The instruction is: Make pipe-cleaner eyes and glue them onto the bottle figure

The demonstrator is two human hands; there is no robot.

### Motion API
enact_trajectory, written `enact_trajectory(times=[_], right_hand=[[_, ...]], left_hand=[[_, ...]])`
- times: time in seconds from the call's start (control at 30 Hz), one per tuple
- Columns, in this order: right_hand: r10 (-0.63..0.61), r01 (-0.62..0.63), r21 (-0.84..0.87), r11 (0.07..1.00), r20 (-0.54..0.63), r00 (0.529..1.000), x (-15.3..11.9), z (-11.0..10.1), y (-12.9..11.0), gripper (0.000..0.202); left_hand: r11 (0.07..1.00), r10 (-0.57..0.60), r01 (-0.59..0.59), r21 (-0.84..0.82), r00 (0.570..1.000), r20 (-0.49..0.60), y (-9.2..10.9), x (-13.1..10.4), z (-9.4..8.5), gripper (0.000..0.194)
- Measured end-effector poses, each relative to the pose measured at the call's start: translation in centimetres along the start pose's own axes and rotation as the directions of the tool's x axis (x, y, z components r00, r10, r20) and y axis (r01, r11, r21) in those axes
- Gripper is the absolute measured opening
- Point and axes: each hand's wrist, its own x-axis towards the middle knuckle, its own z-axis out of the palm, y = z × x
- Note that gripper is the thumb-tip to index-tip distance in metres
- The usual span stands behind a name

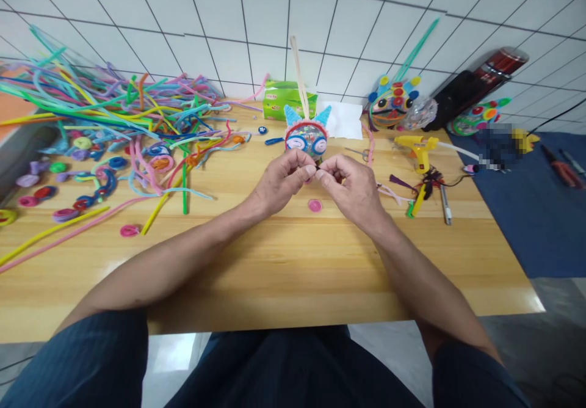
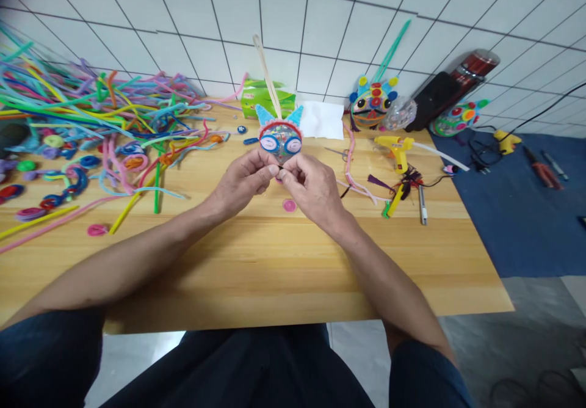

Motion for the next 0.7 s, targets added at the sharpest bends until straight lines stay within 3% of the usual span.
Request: enact_trajectory(times=[0.13,0.23,0.37,0.53,0.6,0.7], right_hand=[[-0.104,0.112,-0.176,0.978,0.056,0.993,0.0,-0.5,0.2,0.013],[-0.133,0.141,-0.21,0.968,0.048,0.99,-0.1,-0.7,0.0,0.011],[-0.07,0.067,-0.085,0.994,-0.031,0.997,0.0,-0.2,-0.1,0.011],[-0.02,0.02,-0.003,1.0,-0.083,0.996,-0.1,0.6,0.3,0.011],[-0.08,0.074,-0.081,0.994,-0.071,0.994,-0.1,0.4,0.4,0.012],[-0.182,0.175,-0.211,0.962,-0.013,0.983,-0.1,-0.3,0.5,0.014]], left_hand=[[0.981,0.014,-0.034,0.192,0.994,0.104,0.4,0.4,-1.1,0.025],[0.956,0.046,-0.075,0.285,0.993,0.106,0.9,0.4,-1.3,0.02],[0.988,0.049,-0.051,0.146,0.999,0.016,1.0,0.1,-0.5,0.028],[0.989,-0.104,0.1,-0.108,0.994,-0.033,0.1,-0.1,0.3,0.037],[0.992,-0.096,0.094,-0.082,0.995,-0.014,-0.1,0.0,0.1,0.037],[0.995,-0.003,0.0,0.095,1.0,0.03,0.0,0.2,-0.5,0.035]])
